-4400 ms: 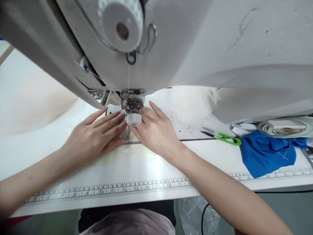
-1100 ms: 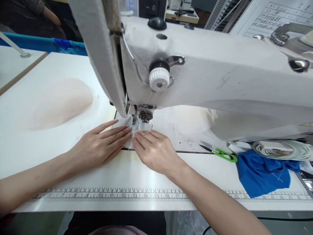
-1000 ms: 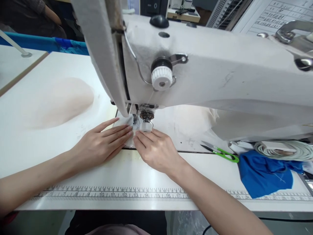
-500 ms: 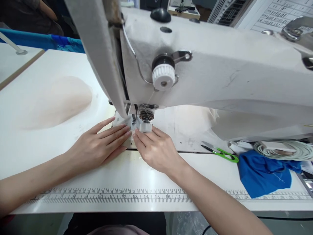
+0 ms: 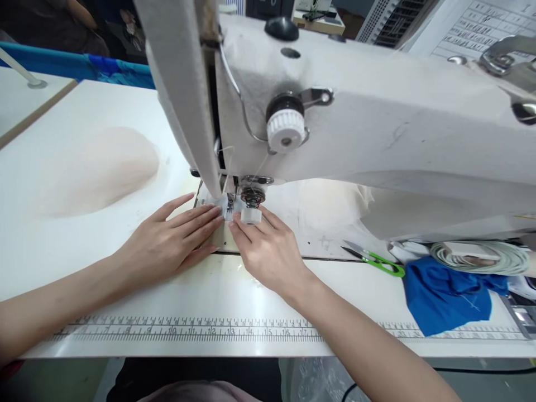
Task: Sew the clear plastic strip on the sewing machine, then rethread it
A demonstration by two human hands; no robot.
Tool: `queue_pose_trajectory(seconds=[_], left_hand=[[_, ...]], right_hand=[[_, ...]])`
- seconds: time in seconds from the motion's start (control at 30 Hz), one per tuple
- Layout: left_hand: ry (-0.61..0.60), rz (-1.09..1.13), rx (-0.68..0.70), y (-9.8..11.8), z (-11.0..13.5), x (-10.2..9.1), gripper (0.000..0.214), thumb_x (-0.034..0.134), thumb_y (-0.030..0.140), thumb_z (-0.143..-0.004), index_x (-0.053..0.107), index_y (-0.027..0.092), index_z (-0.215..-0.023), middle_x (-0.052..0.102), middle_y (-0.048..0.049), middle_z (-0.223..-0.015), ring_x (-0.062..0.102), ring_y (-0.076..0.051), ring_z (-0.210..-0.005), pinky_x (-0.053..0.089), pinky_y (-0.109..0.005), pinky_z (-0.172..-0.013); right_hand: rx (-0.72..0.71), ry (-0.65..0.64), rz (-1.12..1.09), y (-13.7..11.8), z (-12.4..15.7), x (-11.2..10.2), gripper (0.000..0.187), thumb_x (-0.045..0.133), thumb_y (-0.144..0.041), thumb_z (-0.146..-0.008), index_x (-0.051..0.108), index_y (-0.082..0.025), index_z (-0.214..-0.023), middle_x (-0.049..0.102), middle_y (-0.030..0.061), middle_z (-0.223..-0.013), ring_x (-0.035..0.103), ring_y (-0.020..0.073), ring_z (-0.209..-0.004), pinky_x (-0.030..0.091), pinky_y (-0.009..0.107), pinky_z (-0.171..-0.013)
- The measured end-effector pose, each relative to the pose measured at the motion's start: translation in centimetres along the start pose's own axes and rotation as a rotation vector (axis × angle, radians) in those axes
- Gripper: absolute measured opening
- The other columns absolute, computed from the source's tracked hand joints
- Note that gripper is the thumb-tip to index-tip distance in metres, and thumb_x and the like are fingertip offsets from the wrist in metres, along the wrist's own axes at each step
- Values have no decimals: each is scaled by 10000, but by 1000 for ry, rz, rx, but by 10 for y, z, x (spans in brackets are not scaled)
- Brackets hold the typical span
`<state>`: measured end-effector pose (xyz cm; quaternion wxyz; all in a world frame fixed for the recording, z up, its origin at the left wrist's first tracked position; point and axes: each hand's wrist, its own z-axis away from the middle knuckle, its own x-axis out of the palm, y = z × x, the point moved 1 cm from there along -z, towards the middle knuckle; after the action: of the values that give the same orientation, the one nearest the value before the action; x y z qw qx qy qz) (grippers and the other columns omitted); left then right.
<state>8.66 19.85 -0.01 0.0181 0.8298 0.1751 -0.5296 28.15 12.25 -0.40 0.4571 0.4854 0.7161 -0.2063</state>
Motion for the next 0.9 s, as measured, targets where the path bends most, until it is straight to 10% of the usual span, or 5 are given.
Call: queue_pose_trajectory(seconds=[0.9], left_hand=[[-47, 115, -138, -19, -8, 16, 414, 478, 366, -985, 612, 107, -1280, 645, -120, -1290, 564, -278, -1258, 343, -493, -1172]], right_hand=[[64, -35, 108, 12, -7, -1, 294, 553, -76, -880, 697, -150, -1125, 707, 61, -1187, 641, 218, -1038, 421, 421, -1072]])
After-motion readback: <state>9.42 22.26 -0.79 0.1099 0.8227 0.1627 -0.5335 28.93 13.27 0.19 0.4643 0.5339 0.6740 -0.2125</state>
